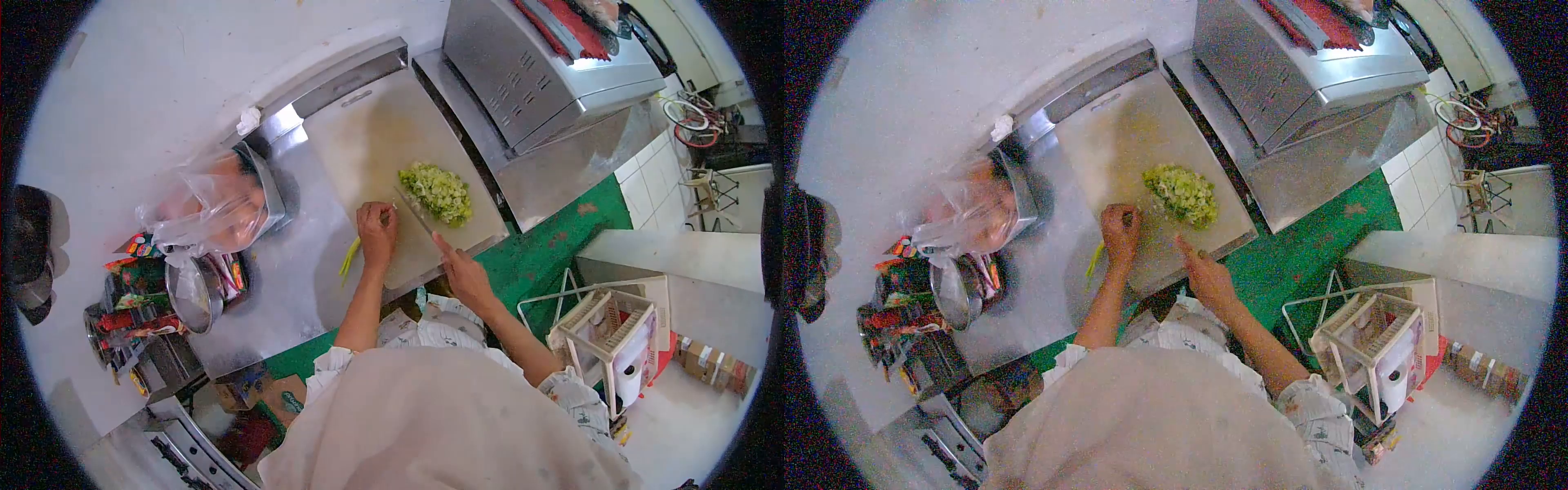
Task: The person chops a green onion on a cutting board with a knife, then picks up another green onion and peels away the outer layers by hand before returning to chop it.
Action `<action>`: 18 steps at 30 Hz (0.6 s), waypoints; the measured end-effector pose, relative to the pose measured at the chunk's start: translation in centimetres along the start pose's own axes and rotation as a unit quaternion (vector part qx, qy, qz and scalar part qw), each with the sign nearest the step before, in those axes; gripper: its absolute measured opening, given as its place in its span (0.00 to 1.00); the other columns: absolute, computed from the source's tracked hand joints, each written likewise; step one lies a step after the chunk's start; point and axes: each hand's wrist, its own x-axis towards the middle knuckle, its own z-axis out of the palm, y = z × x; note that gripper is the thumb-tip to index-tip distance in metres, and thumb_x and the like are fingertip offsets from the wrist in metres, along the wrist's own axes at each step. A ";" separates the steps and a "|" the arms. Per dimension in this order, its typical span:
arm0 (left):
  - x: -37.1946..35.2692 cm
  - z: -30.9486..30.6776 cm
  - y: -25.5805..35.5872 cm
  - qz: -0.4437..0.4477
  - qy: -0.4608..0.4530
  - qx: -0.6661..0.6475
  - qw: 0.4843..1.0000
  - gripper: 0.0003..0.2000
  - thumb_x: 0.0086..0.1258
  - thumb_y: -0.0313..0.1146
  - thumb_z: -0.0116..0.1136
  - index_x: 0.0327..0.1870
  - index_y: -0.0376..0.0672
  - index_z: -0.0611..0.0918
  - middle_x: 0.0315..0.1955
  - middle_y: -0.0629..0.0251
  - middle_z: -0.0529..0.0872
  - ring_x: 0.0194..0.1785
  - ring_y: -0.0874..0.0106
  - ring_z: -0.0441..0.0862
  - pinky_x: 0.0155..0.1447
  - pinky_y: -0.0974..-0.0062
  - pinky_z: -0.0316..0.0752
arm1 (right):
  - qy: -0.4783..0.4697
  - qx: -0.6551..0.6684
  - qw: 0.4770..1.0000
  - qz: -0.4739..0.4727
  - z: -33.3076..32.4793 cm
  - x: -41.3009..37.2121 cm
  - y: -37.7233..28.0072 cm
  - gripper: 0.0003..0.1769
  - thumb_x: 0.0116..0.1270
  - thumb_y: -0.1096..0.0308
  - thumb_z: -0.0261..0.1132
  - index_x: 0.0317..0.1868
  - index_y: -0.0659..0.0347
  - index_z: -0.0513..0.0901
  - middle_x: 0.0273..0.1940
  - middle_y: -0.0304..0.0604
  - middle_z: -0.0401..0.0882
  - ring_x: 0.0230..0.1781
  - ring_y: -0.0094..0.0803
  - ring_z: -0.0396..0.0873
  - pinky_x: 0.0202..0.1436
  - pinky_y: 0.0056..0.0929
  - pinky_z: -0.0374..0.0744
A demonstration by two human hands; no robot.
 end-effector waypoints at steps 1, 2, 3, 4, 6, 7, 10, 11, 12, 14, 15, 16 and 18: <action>0.0 0.0 0.0 0.000 -0.001 0.000 1.000 0.04 0.57 0.24 0.61 0.32 0.39 0.78 0.32 0.57 0.78 0.42 0.56 0.74 0.48 0.60 0.70 | 0.000 0.000 1.000 0.001 -0.1 -0.1 -0.4 0.32 0.72 0.67 0.52 0.73 0.38 0.55 0.36 0.57 0.77 0.31 0.55 0.78 0.34 0.48 0.77; 0.0 0.0 0.0 -0.002 -0.009 0.007 1.000 0.05 0.56 0.24 0.61 0.31 0.39 0.78 0.32 0.57 0.78 0.42 0.56 0.74 0.48 0.60 0.70 | -0.011 -0.011 1.000 -0.006 -0.3 -0.2 -0.9 0.32 0.72 0.67 0.52 0.73 0.38 0.55 0.35 0.56 0.76 0.31 0.55 0.77 0.34 0.48 0.77; 0.0 0.0 -0.1 -0.005 -0.016 0.014 1.000 0.05 0.55 0.23 0.61 0.31 0.40 0.78 0.32 0.57 0.78 0.42 0.56 0.74 0.48 0.60 0.70 | -0.023 -0.022 0.999 -0.014 -0.4 -0.3 -1.1 0.32 0.72 0.67 0.52 0.74 0.38 0.55 0.34 0.56 0.76 0.31 0.56 0.77 0.34 0.49 0.77; 0.0 0.0 -0.1 -0.006 -0.016 0.014 1.000 0.05 0.55 0.23 0.61 0.31 0.40 0.78 0.32 0.57 0.78 0.42 0.56 0.74 0.48 0.60 0.70 | -0.024 -0.022 0.999 -0.015 -0.4 -0.2 -1.1 0.32 0.72 0.67 0.52 0.74 0.38 0.55 0.34 0.56 0.76 0.31 0.56 0.77 0.34 0.49 0.77; 0.0 0.1 -0.2 -0.018 -0.017 -0.003 1.000 0.05 0.54 0.23 0.60 0.32 0.40 0.78 0.32 0.57 0.78 0.41 0.56 0.74 0.47 0.60 0.70 | -0.045 -0.029 0.999 -0.004 -0.1 -0.2 -1.1 0.33 0.70 0.68 0.52 0.74 0.37 0.54 0.33 0.55 0.75 0.32 0.55 0.78 0.35 0.49 0.78; -0.1 0.1 -0.3 -0.019 -0.018 -0.003 1.000 0.05 0.54 0.23 0.60 0.32 0.40 0.78 0.32 0.57 0.78 0.41 0.56 0.74 0.47 0.60 0.70 | -0.046 -0.029 0.999 -0.003 0.2 -0.2 -0.9 0.33 0.70 0.68 0.52 0.74 0.37 0.54 0.33 0.55 0.75 0.32 0.55 0.78 0.35 0.49 0.78; 0.0 0.2 0.0 -0.005 0.006 -0.008 1.000 0.06 0.54 0.23 0.60 0.32 0.40 0.77 0.32 0.57 0.77 0.41 0.55 0.74 0.47 0.60 0.70 | -0.028 -0.033 0.999 -0.019 0.5 0.3 -1.0 0.36 0.68 0.69 0.54 0.74 0.37 0.53 0.33 0.55 0.75 0.31 0.55 0.78 0.34 0.50 0.79; 0.0 0.1 0.1 -0.002 0.005 -0.003 1.000 0.06 0.54 0.23 0.61 0.32 0.40 0.77 0.31 0.57 0.77 0.41 0.55 0.74 0.47 0.60 0.70 | -0.039 -0.062 0.997 -0.011 0.7 0.9 -1.2 0.37 0.68 0.70 0.55 0.74 0.37 0.52 0.34 0.55 0.75 0.31 0.55 0.78 0.34 0.50 0.79; 0.0 0.1 0.1 0.003 0.004 0.001 1.000 0.06 0.54 0.23 0.61 0.32 0.40 0.77 0.31 0.57 0.77 0.41 0.55 0.74 0.47 0.60 0.70 | -0.049 -0.091 0.995 -0.002 0.7 1.2 -1.3 0.38 0.67 0.70 0.55 0.74 0.37 0.52 0.34 0.55 0.76 0.30 0.55 0.78 0.33 0.50 0.79; -0.1 0.2 0.1 0.000 0.006 0.005 1.000 0.06 0.54 0.23 0.61 0.32 0.40 0.77 0.31 0.57 0.77 0.41 0.56 0.74 0.47 0.60 0.70 | -0.053 -0.093 0.994 -0.002 0.9 1.4 -1.2 0.38 0.67 0.69 0.56 0.74 0.37 0.51 0.35 0.56 0.76 0.30 0.56 0.78 0.33 0.51 0.79; -0.1 0.1 0.0 -0.005 0.008 0.010 1.000 0.06 0.54 0.22 0.61 0.32 0.40 0.78 0.32 0.57 0.77 0.41 0.56 0.75 0.47 0.61 0.70 | -0.057 -0.096 0.994 -0.003 1.0 1.5 -1.2 0.38 0.66 0.69 0.56 0.74 0.37 0.51 0.35 0.56 0.76 0.30 0.56 0.79 0.32 0.51 0.78; 0.0 0.1 -0.1 -0.003 0.008 0.010 1.000 0.06 0.54 0.22 0.61 0.32 0.40 0.78 0.32 0.57 0.77 0.41 0.56 0.75 0.47 0.61 0.70 | -0.056 -0.096 0.994 -0.004 0.7 1.2 -1.1 0.38 0.66 0.69 0.56 0.74 0.37 0.51 0.35 0.56 0.76 0.30 0.56 0.79 0.32 0.51 0.78; -0.2 0.2 -0.1 0.003 0.021 0.024 0.999 0.05 0.55 0.23 0.61 0.32 0.40 0.78 0.32 0.58 0.77 0.41 0.56 0.74 0.47 0.61 0.70 | -0.067 -0.068 0.995 0.011 0.0 -0.4 -0.5 0.37 0.68 0.68 0.55 0.74 0.37 0.52 0.35 0.57 0.76 0.31 0.57 0.78 0.33 0.51 0.78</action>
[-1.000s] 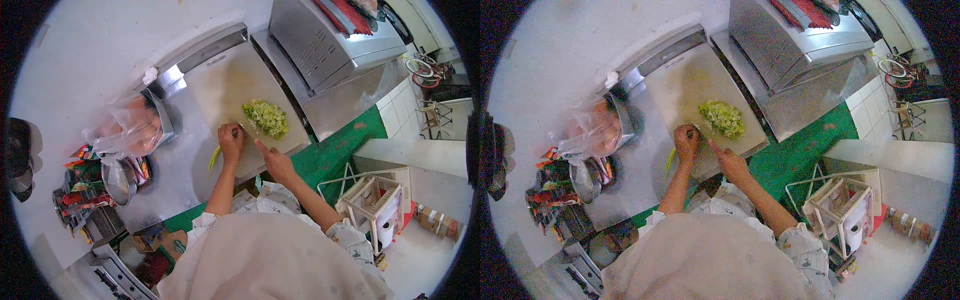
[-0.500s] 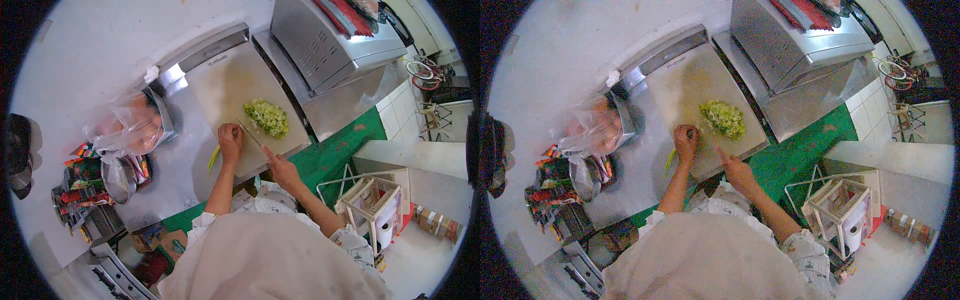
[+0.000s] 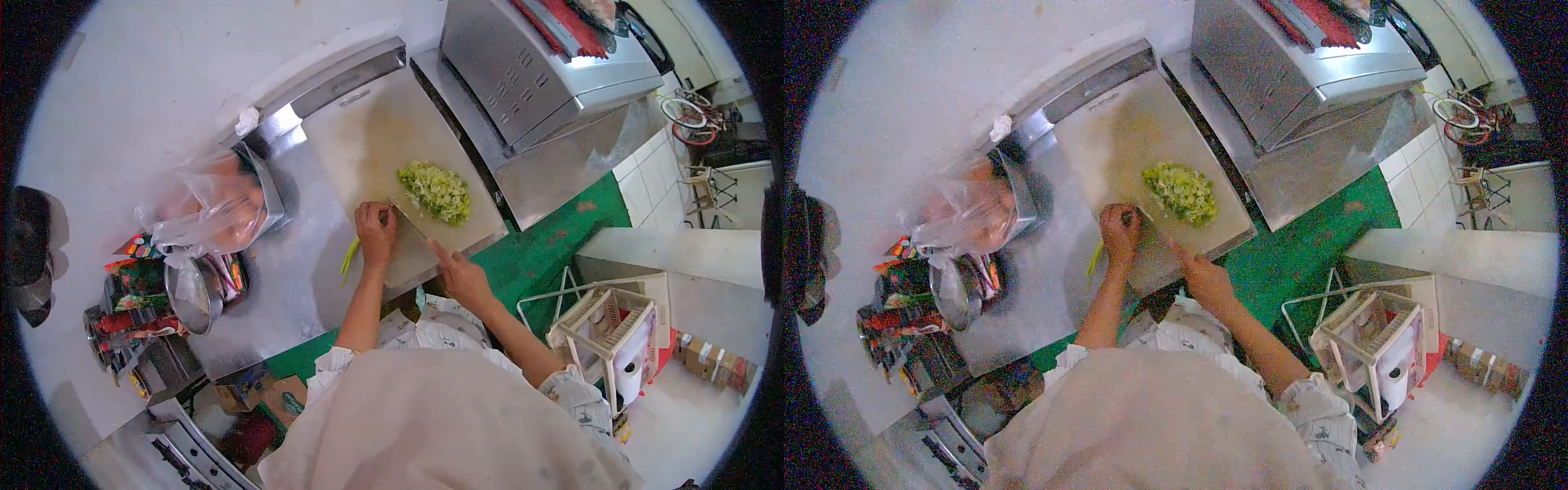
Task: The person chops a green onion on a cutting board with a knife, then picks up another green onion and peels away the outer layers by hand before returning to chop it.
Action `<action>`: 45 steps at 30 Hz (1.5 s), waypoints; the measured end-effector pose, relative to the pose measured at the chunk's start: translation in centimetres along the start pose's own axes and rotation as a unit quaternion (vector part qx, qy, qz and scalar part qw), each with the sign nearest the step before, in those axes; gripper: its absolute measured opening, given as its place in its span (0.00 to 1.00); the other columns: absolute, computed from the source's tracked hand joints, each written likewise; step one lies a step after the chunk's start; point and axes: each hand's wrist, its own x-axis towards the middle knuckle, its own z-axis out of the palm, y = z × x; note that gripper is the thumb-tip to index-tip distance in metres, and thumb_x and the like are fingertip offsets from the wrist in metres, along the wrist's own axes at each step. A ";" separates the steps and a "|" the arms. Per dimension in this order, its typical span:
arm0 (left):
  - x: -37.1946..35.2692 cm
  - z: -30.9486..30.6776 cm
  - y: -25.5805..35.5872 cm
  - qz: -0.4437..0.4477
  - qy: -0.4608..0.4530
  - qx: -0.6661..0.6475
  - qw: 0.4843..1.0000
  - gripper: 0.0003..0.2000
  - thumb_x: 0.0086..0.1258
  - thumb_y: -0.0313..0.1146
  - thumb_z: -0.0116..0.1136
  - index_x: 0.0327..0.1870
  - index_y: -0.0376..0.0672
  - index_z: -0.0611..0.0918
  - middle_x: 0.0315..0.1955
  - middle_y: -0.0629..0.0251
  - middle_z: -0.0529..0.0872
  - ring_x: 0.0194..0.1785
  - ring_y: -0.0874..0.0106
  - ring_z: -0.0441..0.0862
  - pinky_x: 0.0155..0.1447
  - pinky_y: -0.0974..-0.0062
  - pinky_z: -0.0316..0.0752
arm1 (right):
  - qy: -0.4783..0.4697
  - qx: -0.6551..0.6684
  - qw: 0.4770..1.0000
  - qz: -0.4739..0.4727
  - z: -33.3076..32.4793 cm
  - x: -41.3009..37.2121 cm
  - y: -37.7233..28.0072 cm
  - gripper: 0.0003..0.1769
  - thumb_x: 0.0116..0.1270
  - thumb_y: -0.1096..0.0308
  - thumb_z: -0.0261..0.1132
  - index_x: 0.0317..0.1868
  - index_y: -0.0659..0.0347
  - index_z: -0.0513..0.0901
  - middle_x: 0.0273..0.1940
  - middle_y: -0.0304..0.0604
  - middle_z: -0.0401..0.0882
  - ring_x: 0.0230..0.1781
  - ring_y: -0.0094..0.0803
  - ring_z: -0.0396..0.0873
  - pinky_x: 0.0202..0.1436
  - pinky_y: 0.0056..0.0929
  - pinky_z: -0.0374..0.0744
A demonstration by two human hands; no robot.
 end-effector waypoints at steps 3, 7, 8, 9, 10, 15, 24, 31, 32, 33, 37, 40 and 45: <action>0.0 -0.1 0.0 0.001 0.002 -0.011 1.000 0.05 0.55 0.23 0.61 0.31 0.40 0.78 0.32 0.58 0.78 0.41 0.56 0.75 0.47 0.61 0.70 | 0.053 0.070 0.996 -0.033 0.2 -0.8 0.4 0.34 0.70 0.67 0.54 0.74 0.36 0.53 0.35 0.57 0.76 0.31 0.57 0.78 0.34 0.51 0.78; -0.1 -0.2 0.0 -0.005 -0.011 -0.024 1.000 0.05 0.54 0.23 0.61 0.31 0.40 0.78 0.32 0.58 0.78 0.41 0.56 0.75 0.46 0.61 0.70 | 0.036 0.046 0.998 -0.025 0.4 -0.6 0.0 0.32 0.71 0.66 0.53 0.73 0.36 0.54 0.35 0.57 0.76 0.32 0.56 0.78 0.35 0.50 0.78; 0.0 -0.1 -0.1 -0.008 -0.008 -0.023 1.000 0.06 0.53 0.23 0.61 0.30 0.40 0.78 0.32 0.58 0.78 0.41 0.57 0.75 0.46 0.61 0.70 | 0.033 0.040 0.998 -0.026 0.4 -0.6 0.0 0.33 0.71 0.67 0.53 0.73 0.37 0.54 0.35 0.57 0.76 0.32 0.57 0.79 0.34 0.51 0.78; 0.1 -0.1 -0.1 -0.011 -0.005 -0.022 1.000 0.06 0.53 0.22 0.61 0.30 0.39 0.78 0.31 0.58 0.78 0.41 0.57 0.75 0.47 0.61 0.70 | 0.029 0.034 0.999 -0.027 0.3 -0.4 0.0 0.34 0.70 0.69 0.53 0.73 0.37 0.55 0.34 0.57 0.76 0.31 0.57 0.79 0.33 0.51 0.78; 0.1 0.0 -0.2 -0.011 -0.005 -0.020 1.000 0.06 0.53 0.22 0.61 0.30 0.39 0.78 0.31 0.58 0.78 0.41 0.57 0.75 0.47 0.61 0.70 | 0.028 0.034 0.999 -0.028 0.3 -0.1 -0.1 0.34 0.70 0.69 0.53 0.73 0.37 0.55 0.34 0.57 0.76 0.31 0.57 0.79 0.33 0.51 0.78; 0.0 -0.2 -0.1 -0.016 -0.022 -0.029 0.999 0.05 0.54 0.23 0.61 0.30 0.40 0.78 0.32 0.58 0.78 0.41 0.56 0.74 0.47 0.60 0.70 | 0.031 -0.019 0.999 -0.016 1.1 2.5 -1.0 0.38 0.65 0.72 0.55 0.74 0.37 0.53 0.33 0.57 0.76 0.28 0.57 0.78 0.30 0.52 0.78; -0.3 -0.3 0.5 -0.006 0.012 0.041 0.999 0.05 0.57 0.27 0.63 0.33 0.41 0.80 0.34 0.58 0.79 0.42 0.56 0.74 0.47 0.60 0.70 | 0.048 0.029 0.998 -0.001 0.9 0.3 0.5 0.36 0.69 0.70 0.53 0.74 0.38 0.52 0.34 0.57 0.76 0.32 0.58 0.78 0.35 0.52 0.77; -0.2 0.4 0.6 -0.005 -0.027 -0.006 1.000 0.05 0.56 0.26 0.62 0.32 0.40 0.80 0.34 0.58 0.79 0.41 0.56 0.75 0.47 0.60 0.70 | 0.050 0.054 0.997 0.000 -0.2 0.1 -0.2 0.34 0.71 0.68 0.53 0.74 0.38 0.52 0.35 0.57 0.75 0.32 0.57 0.77 0.36 0.51 0.77; -0.2 0.4 0.5 -0.009 -0.029 -0.006 1.000 0.04 0.56 0.26 0.62 0.32 0.40 0.80 0.33 0.57 0.79 0.41 0.56 0.75 0.47 0.60 0.70 | 0.033 0.044 0.999 0.002 -0.3 0.1 -0.4 0.34 0.71 0.68 0.53 0.74 0.38 0.52 0.35 0.56 0.75 0.32 0.57 0.77 0.36 0.51 0.77; -0.1 0.2 0.5 -0.014 -0.032 -0.006 0.999 0.04 0.55 0.26 0.62 0.31 0.40 0.80 0.33 0.57 0.79 0.40 0.56 0.75 0.47 0.60 0.70 | 0.016 0.034 0.999 0.005 -0.3 0.1 -0.5 0.34 0.71 0.68 0.53 0.74 0.39 0.52 0.35 0.56 0.75 0.32 0.57 0.77 0.36 0.50 0.78; 0.0 0.2 0.6 -0.017 -0.034 0.000 0.999 0.05 0.55 0.26 0.62 0.31 0.40 0.80 0.32 0.57 0.78 0.41 0.56 0.75 0.47 0.59 0.70 | 0.036 0.031 0.999 -0.016 0.2 0.1 -0.2 0.35 0.69 0.68 0.55 0.74 0.39 0.53 0.35 0.56 0.75 0.31 0.56 0.78 0.34 0.50 0.78; 0.0 0.3 0.5 -0.011 -0.020 -0.014 1.000 0.05 0.55 0.26 0.62 0.31 0.40 0.79 0.32 0.58 0.78 0.41 0.56 0.75 0.47 0.59 0.70 | 0.042 0.004 0.999 -0.033 0.1 0.6 -0.3 0.37 0.67 0.69 0.56 0.74 0.39 0.53 0.34 0.55 0.75 0.29 0.56 0.78 0.31 0.50 0.78; 0.1 0.3 0.1 0.008 -0.028 -0.018 0.999 0.05 0.55 0.25 0.62 0.31 0.40 0.78 0.32 0.58 0.78 0.41 0.56 0.75 0.47 0.60 0.71 | 0.028 -0.052 0.998 -0.030 -0.8 2.0 -0.7 0.39 0.64 0.71 0.57 0.74 0.38 0.53 0.34 0.55 0.75 0.27 0.56 0.78 0.28 0.51 0.77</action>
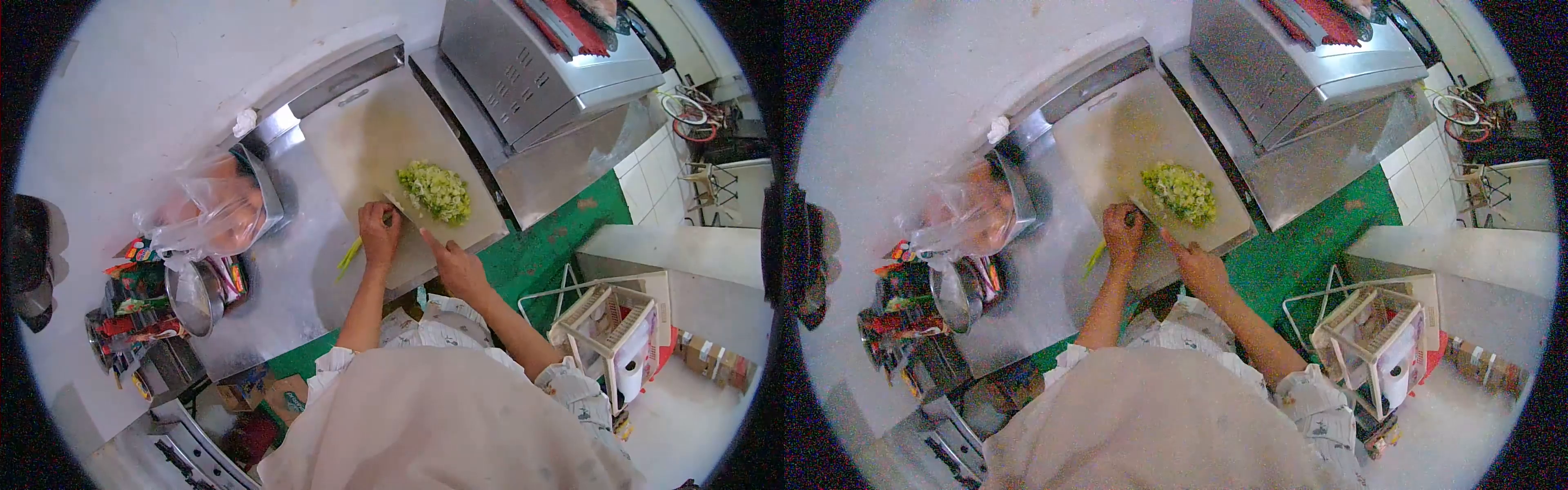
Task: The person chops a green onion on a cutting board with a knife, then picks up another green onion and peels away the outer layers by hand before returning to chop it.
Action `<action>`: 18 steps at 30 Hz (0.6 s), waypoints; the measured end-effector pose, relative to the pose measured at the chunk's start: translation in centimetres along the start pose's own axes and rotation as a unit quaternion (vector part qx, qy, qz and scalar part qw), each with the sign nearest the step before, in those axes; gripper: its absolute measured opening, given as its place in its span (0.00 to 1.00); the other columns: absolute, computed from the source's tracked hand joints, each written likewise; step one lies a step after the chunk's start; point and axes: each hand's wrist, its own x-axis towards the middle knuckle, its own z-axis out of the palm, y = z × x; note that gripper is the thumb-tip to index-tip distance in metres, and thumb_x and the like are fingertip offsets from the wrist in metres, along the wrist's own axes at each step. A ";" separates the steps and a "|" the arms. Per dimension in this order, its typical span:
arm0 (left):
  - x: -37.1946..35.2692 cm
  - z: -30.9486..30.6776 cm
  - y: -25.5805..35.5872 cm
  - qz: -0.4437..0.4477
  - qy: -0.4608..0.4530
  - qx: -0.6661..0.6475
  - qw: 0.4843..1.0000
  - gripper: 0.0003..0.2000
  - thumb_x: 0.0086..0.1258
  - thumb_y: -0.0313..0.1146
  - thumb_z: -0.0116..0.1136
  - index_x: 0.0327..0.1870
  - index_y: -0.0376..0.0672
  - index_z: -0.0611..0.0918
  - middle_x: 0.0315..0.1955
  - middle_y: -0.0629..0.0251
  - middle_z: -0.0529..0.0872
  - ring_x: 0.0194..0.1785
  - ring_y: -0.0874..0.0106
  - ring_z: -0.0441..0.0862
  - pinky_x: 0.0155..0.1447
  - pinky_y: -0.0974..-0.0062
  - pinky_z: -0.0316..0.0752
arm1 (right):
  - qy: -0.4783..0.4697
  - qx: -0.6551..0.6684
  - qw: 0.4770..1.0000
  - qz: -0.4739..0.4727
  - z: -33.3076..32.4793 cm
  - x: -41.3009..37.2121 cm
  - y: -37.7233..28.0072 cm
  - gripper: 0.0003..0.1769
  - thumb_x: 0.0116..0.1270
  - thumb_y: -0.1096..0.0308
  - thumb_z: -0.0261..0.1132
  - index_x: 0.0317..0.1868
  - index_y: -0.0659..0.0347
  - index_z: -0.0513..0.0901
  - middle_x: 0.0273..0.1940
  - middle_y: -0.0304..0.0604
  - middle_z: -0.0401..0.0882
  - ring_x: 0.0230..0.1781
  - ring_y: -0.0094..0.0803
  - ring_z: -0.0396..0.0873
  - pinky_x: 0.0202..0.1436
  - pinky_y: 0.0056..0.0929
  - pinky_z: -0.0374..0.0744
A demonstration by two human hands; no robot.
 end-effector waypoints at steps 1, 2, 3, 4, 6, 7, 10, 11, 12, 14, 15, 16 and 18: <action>0.1 -0.1 0.1 0.000 0.002 0.000 1.000 0.05 0.55 0.25 0.62 0.31 0.40 0.78 0.32 0.58 0.78 0.41 0.56 0.75 0.47 0.60 0.71 | 0.001 -0.001 1.000 -0.001 0.0 -0.4 0.3 0.39 0.64 0.71 0.57 0.74 0.38 0.53 0.34 0.55 0.75 0.27 0.56 0.78 0.28 0.51 0.77; 0.1 -0.1 0.3 -0.007 0.006 -0.005 1.000 0.05 0.55 0.25 0.62 0.31 0.40 0.78 0.32 0.58 0.78 0.41 0.56 0.75 0.48 0.60 0.71 | 0.000 0.014 1.000 -0.006 0.0 -1.2 0.9 0.38 0.65 0.71 0.56 0.74 0.38 0.54 0.34 0.55 0.75 0.28 0.56 0.78 0.28 0.51 0.77; -0.1 -0.1 0.4 -0.015 0.009 -0.010 1.000 0.05 0.55 0.25 0.62 0.31 0.40 0.78 0.32 0.58 0.78 0.41 0.56 0.75 0.48 0.60 0.71 | -0.002 0.030 0.999 -0.011 -0.1 -1.8 1.1 0.37 0.66 0.70 0.56 0.74 0.38 0.54 0.34 0.55 0.75 0.29 0.56 0.78 0.29 0.50 0.77; -0.2 -0.1 0.2 -0.015 0.009 -0.011 1.000 0.05 0.55 0.25 0.62 0.31 0.40 0.78 0.32 0.58 0.78 0.41 0.56 0.75 0.48 0.60 0.71 | -0.002 0.029 1.000 -0.011 0.0 -2.0 1.2 0.37 0.66 0.70 0.56 0.74 0.38 0.54 0.34 0.55 0.75 0.29 0.56 0.78 0.29 0.50 0.77; -0.1 0.1 0.0 -0.007 0.002 -0.005 1.000 0.06 0.54 0.24 0.62 0.31 0.40 0.79 0.32 0.58 0.79 0.41 0.56 0.75 0.48 0.60 0.71 | 0.002 0.061 0.998 0.016 0.0 -2.4 1.2 0.35 0.68 0.70 0.54 0.73 0.38 0.55 0.33 0.56 0.75 0.30 0.54 0.78 0.30 0.48 0.77; -0.1 0.2 -0.1 -0.007 0.002 -0.006 1.000 0.06 0.54 0.24 0.62 0.31 0.40 0.79 0.32 0.58 0.79 0.41 0.56 0.75 0.48 0.60 0.71 | 0.003 0.060 0.998 0.017 0.0 -2.4 1.2 0.35 0.68 0.70 0.54 0.73 0.38 0.55 0.33 0.56 0.75 0.30 0.54 0.78 0.30 0.48 0.77; -0.2 0.1 -0.4 0.000 -0.007 -0.004 1.000 0.06 0.53 0.24 0.62 0.32 0.40 0.79 0.32 0.58 0.79 0.41 0.56 0.75 0.47 0.60 0.71 | 0.019 0.083 0.996 0.007 0.3 -2.2 0.7 0.34 0.69 0.70 0.54 0.73 0.38 0.55 0.33 0.56 0.75 0.31 0.55 0.78 0.32 0.48 0.77; -0.2 0.1 -0.4 0.010 0.002 -0.004 1.000 0.06 0.53 0.24 0.62 0.31 0.40 0.79 0.32 0.58 0.79 0.41 0.56 0.75 0.47 0.60 0.71 | 0.020 0.087 0.996 0.005 0.3 -2.2 0.6 0.35 0.69 0.70 0.55 0.73 0.38 0.55 0.33 0.56 0.75 0.30 0.55 0.77 0.32 0.48 0.77; -0.1 0.2 -0.4 0.020 0.011 -0.004 1.000 0.06 0.53 0.24 0.62 0.31 0.39 0.79 0.31 0.58 0.79 0.41 0.56 0.75 0.46 0.60 0.71 | 0.021 0.091 0.996 0.003 0.3 -2.2 0.5 0.35 0.68 0.70 0.55 0.73 0.38 0.56 0.33 0.56 0.75 0.30 0.55 0.77 0.32 0.49 0.77; -0.2 0.2 -0.3 0.012 0.013 -0.003 1.000 0.06 0.53 0.24 0.62 0.31 0.39 0.78 0.32 0.58 0.79 0.41 0.56 0.75 0.46 0.60 0.71 | 0.028 0.089 0.996 -0.008 1.1 -2.0 0.7 0.36 0.68 0.70 0.56 0.73 0.38 0.55 0.33 0.55 0.75 0.30 0.55 0.77 0.32 0.49 0.77; -0.2 0.1 -0.2 0.004 0.015 -0.004 1.000 0.06 0.53 0.24 0.62 0.31 0.39 0.78 0.32 0.58 0.79 0.41 0.56 0.75 0.46 0.60 0.70 | 0.036 0.087 0.995 -0.018 1.2 -1.8 0.6 0.36 0.67 0.70 0.56 0.74 0.37 0.54 0.34 0.55 0.75 0.30 0.56 0.77 0.32 0.49 0.77; -0.2 0.1 -0.1 0.003 0.013 -0.004 1.000 0.06 0.53 0.24 0.62 0.31 0.39 0.78 0.32 0.58 0.79 0.41 0.56 0.75 0.46 0.60 0.70 | 0.035 0.088 0.995 -0.016 1.4 -1.3 0.5 0.36 0.67 0.70 0.56 0.74 0.37 0.54 0.34 0.55 0.75 0.30 0.56 0.77 0.32 0.49 0.77; -0.2 0.0 0.1 -0.014 -0.001 -0.015 1.000 0.06 0.53 0.24 0.62 0.31 0.40 0.78 0.32 0.58 0.78 0.41 0.56 0.75 0.46 0.60 0.70 | 0.006 0.045 0.999 0.021 1.7 -0.1 0.1 0.38 0.66 0.71 0.56 0.74 0.37 0.53 0.33 0.55 0.75 0.29 0.56 0.77 0.32 0.49 0.77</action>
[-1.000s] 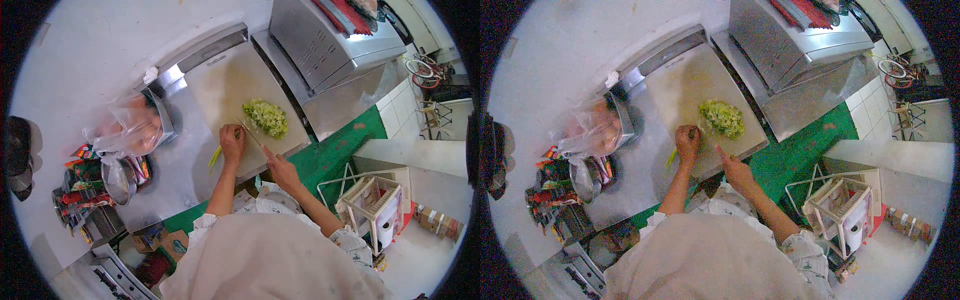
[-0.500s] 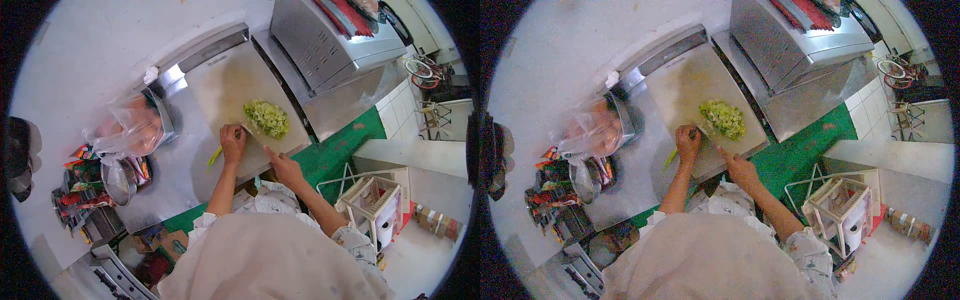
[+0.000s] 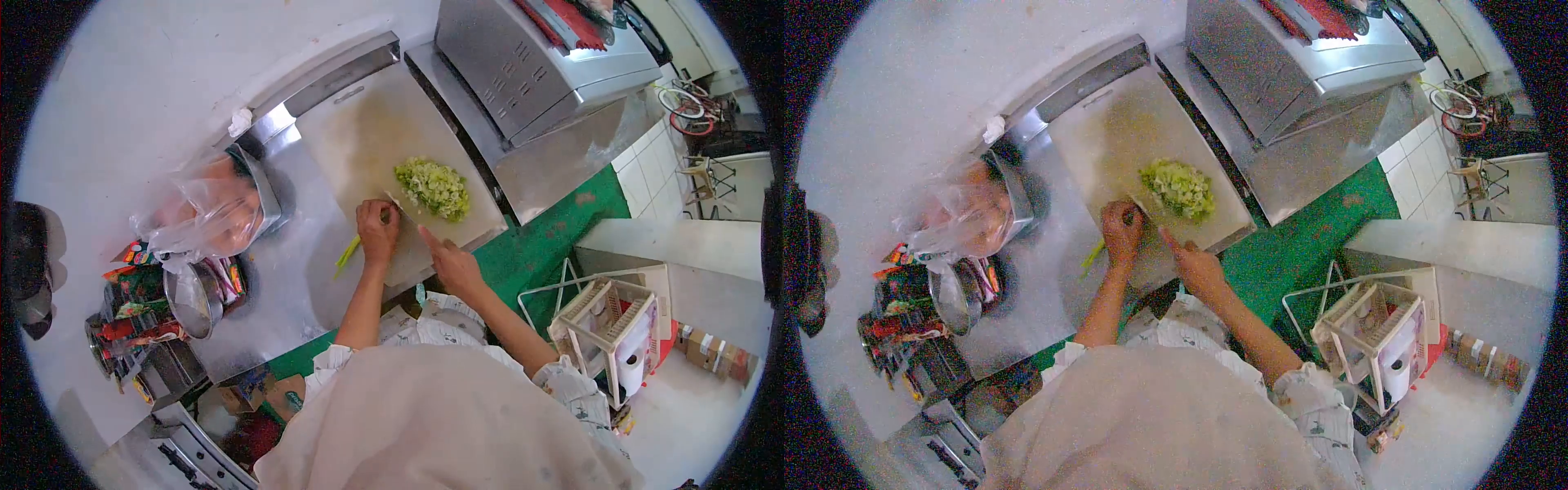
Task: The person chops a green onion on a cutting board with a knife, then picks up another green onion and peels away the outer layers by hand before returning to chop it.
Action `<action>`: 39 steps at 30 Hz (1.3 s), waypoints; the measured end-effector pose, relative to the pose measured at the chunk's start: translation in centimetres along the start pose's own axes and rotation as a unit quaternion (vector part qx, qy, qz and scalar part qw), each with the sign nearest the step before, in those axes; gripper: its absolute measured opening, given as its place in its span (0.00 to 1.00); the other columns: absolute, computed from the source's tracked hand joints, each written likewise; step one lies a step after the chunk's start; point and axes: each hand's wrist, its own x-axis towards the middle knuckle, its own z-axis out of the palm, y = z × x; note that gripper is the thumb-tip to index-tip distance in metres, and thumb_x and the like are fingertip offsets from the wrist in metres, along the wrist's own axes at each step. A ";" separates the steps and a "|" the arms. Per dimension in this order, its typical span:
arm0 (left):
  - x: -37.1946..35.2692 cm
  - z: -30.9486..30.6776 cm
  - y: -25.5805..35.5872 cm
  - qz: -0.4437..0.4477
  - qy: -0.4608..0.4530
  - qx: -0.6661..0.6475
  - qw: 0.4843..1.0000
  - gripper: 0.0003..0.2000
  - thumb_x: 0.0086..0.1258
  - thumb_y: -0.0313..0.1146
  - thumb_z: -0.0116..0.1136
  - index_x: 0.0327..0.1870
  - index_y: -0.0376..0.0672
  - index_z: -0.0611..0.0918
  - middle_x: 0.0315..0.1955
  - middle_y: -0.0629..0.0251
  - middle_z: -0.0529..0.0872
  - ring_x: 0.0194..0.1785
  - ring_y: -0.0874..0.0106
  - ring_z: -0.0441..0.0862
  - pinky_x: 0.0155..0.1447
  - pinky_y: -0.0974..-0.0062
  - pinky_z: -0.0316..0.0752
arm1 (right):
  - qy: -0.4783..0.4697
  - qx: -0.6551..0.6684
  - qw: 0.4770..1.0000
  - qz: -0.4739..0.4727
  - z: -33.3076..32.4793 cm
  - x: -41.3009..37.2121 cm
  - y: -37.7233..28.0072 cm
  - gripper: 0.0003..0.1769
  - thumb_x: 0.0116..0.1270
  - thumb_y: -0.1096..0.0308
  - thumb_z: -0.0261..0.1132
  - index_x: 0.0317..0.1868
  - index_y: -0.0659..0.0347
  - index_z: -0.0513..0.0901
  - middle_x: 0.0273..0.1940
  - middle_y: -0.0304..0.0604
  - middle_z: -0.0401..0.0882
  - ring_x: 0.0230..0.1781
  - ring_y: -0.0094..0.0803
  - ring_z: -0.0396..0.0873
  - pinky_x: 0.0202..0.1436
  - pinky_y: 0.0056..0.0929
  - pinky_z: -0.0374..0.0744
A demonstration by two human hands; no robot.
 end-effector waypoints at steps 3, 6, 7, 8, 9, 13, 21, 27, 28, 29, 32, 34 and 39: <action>0.0 -0.1 0.0 0.016 -0.001 0.029 0.999 0.06 0.53 0.24 0.62 0.31 0.40 0.78 0.33 0.58 0.78 0.40 0.56 0.75 0.47 0.59 0.70 | 0.000 0.003 1.000 -0.003 0.0 0.0 -0.1 0.38 0.67 0.70 0.56 0.74 0.37 0.51 0.35 0.56 0.76 0.31 0.56 0.78 0.33 0.50 0.78; 0.1 -0.2 -0.1 0.021 0.003 0.014 1.000 0.06 0.54 0.24 0.62 0.31 0.40 0.77 0.33 0.58 0.77 0.40 0.56 0.74 0.46 0.59 0.69 | -0.042 0.015 0.999 0.030 -1.3 -2.0 0.1 0.36 0.69 0.69 0.54 0.74 0.37 0.52 0.37 0.57 0.78 0.35 0.57 0.78 0.35 0.50 0.78; 0.0 -0.2 -0.1 0.020 0.004 0.014 1.000 0.06 0.54 0.24 0.62 0.31 0.40 0.77 0.33 0.58 0.77 0.40 0.56 0.74 0.46 0.59 0.69 | -0.042 0.015 0.999 0.029 -1.2 -2.5 0.4 0.36 0.69 0.69 0.54 0.74 0.37 0.52 0.37 0.57 0.78 0.35 0.57 0.78 0.35 0.50 0.78; -0.1 -0.2 0.0 0.017 0.006 0.013 1.000 0.06 0.54 0.24 0.61 0.31 0.40 0.77 0.33 0.58 0.78 0.40 0.56 0.74 0.47 0.59 0.69 | -0.009 0.053 0.998 0.018 -0.9 -2.9 0.6 0.34 0.70 0.69 0.53 0.74 0.37 0.53 0.39 0.58 0.78 0.36 0.57 0.79 0.36 0.50 0.78; -0.2 -0.1 -0.1 0.014 0.009 0.012 1.000 0.06 0.55 0.24 0.61 0.31 0.40 0.77 0.32 0.58 0.78 0.40 0.55 0.74 0.47 0.59 0.69 | 0.024 0.090 0.996 0.008 -0.9 -3.0 0.6 0.33 0.71 0.69 0.53 0.73 0.37 0.54 0.40 0.58 0.78 0.37 0.57 0.79 0.37 0.51 0.78; -0.1 -0.1 -0.3 0.012 -0.003 0.013 1.000 0.06 0.54 0.24 0.62 0.31 0.40 0.77 0.32 0.58 0.78 0.40 0.55 0.74 0.47 0.59 0.70 | -0.007 0.109 0.994 0.019 -1.3 -2.7 0.3 0.31 0.72 0.68 0.51 0.73 0.38 0.56 0.41 0.58 0.78 0.37 0.58 0.79 0.38 0.51 0.78; 0.0 -0.2 0.0 -0.003 0.001 0.004 1.000 0.06 0.53 0.23 0.62 0.30 0.40 0.77 0.32 0.57 0.78 0.41 0.55 0.75 0.47 0.60 0.70 | 0.005 0.027 1.000 -0.013 -0.3 0.0 -0.1 0.35 0.68 0.71 0.53 0.74 0.40 0.53 0.34 0.55 0.75 0.28 0.58 0.76 0.32 0.51 0.78; -0.1 0.0 -0.2 0.018 0.032 0.026 0.999 0.06 0.53 0.25 0.63 0.29 0.40 0.78 0.31 0.58 0.78 0.39 0.56 0.75 0.45 0.61 0.70 | 0.007 0.054 0.998 -0.012 -1.0 -2.7 0.9 0.34 0.69 0.71 0.53 0.73 0.39 0.55 0.41 0.57 0.77 0.34 0.59 0.78 0.36 0.50 0.79; -0.1 0.0 -0.2 0.016 0.033 0.026 0.999 0.06 0.53 0.25 0.63 0.29 0.40 0.78 0.31 0.58 0.78 0.39 0.56 0.75 0.45 0.61 0.70 | 0.006 0.054 0.998 -0.012 -0.9 -2.9 1.0 0.34 0.69 0.71 0.53 0.73 0.39 0.55 0.41 0.57 0.77 0.34 0.59 0.78 0.36 0.50 0.79; 0.0 -0.1 -0.2 0.013 0.026 0.023 0.999 0.05 0.53 0.25 0.63 0.29 0.40 0.78 0.31 0.58 0.78 0.39 0.57 0.75 0.45 0.61 0.70 | 0.016 0.061 0.998 -0.022 -0.8 -3.1 1.2 0.34 0.70 0.69 0.52 0.74 0.39 0.52 0.41 0.57 0.78 0.31 0.58 0.79 0.34 0.50 0.80; 0.2 -0.2 0.3 -0.003 0.013 0.014 1.000 0.05 0.54 0.25 0.63 0.28 0.40 0.78 0.30 0.58 0.79 0.39 0.57 0.75 0.46 0.61 0.71 | 0.009 0.072 0.997 -0.010 -1.6 -3.0 0.4 0.34 0.71 0.69 0.52 0.74 0.38 0.53 0.41 0.57 0.78 0.33 0.57 0.79 0.35 0.50 0.80; 0.0 -0.2 0.0 -0.015 0.005 0.011 1.000 0.04 0.54 0.25 0.63 0.27 0.40 0.78 0.30 0.58 0.79 0.39 0.57 0.75 0.47 0.61 0.71 | -0.009 0.079 0.997 0.013 -1.6 -2.8 0.2 0.33 0.70 0.70 0.53 0.73 0.37 0.56 0.41 0.58 0.78 0.37 0.58 0.79 0.40 0.49 0.79; 0.0 -0.2 -0.1 0.010 0.025 0.006 1.000 0.04 0.54 0.24 0.62 0.29 0.39 0.79 0.31 0.58 0.79 0.40 0.57 0.75 0.46 0.61 0.71 | -0.051 0.024 0.998 0.015 -1.9 -1.7 -0.3 0.34 0.70 0.70 0.53 0.73 0.38 0.56 0.38 0.57 0.77 0.35 0.57 0.78 0.37 0.50 0.78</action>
